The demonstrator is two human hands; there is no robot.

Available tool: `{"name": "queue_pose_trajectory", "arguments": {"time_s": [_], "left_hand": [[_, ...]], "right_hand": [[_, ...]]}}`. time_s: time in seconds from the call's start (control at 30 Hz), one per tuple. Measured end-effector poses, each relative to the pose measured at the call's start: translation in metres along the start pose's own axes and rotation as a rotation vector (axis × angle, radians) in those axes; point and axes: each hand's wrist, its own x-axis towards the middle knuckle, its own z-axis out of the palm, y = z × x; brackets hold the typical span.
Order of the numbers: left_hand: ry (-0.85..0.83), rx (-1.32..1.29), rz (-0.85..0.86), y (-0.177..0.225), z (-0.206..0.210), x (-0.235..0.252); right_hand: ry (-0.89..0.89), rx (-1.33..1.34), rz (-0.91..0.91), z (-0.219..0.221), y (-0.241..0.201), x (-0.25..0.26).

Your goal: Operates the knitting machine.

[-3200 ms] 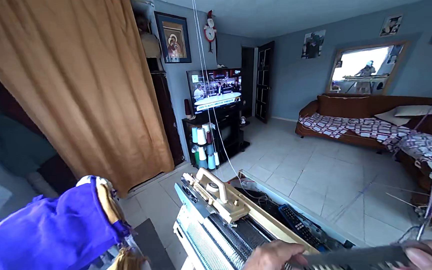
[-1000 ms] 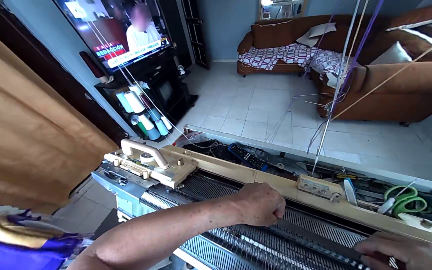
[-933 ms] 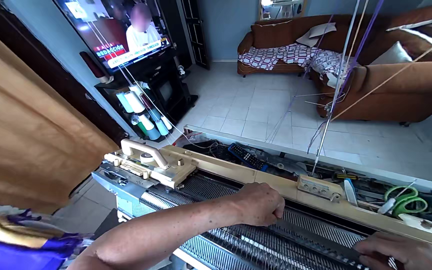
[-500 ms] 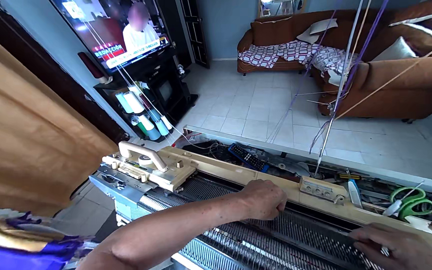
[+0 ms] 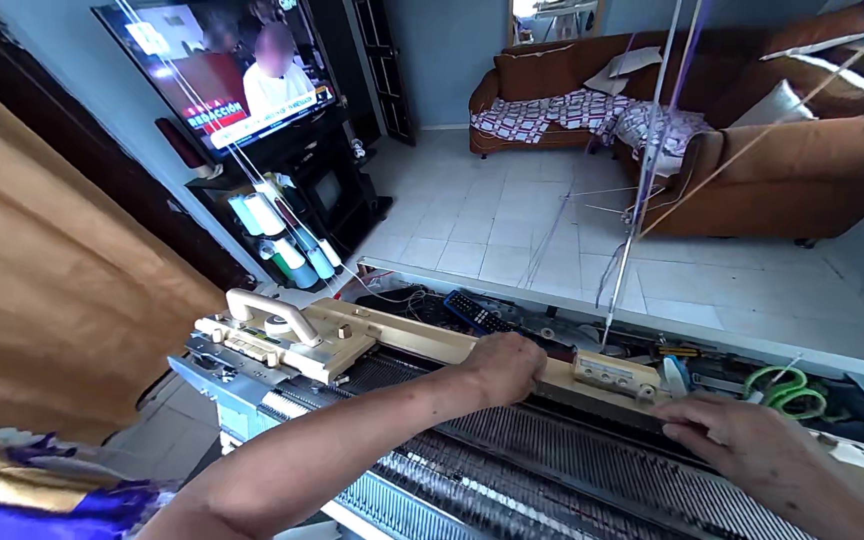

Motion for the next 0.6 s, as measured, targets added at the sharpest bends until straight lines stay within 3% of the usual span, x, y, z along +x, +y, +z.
{"name": "queue_pose_trajectory", "arguments": {"time_s": [0.17, 0.37, 0.6], "left_hand": [[-0.024, -0.087, 0.104, 0.053, -0.001, -0.008], [-0.104, -0.116, 0.245, 0.129, 0.021, 0.011], [-0.160, -0.094, 0.210, 0.160, 0.028, 0.018]], "right_hand": [[0.019, 0.020, -0.031, -0.046, 0.024, -0.051], [-0.276, 0.178, 0.127, -0.116, 0.048, -0.116], [-0.307, 0.239, 0.104, -0.119, 0.062, -0.142]]}}
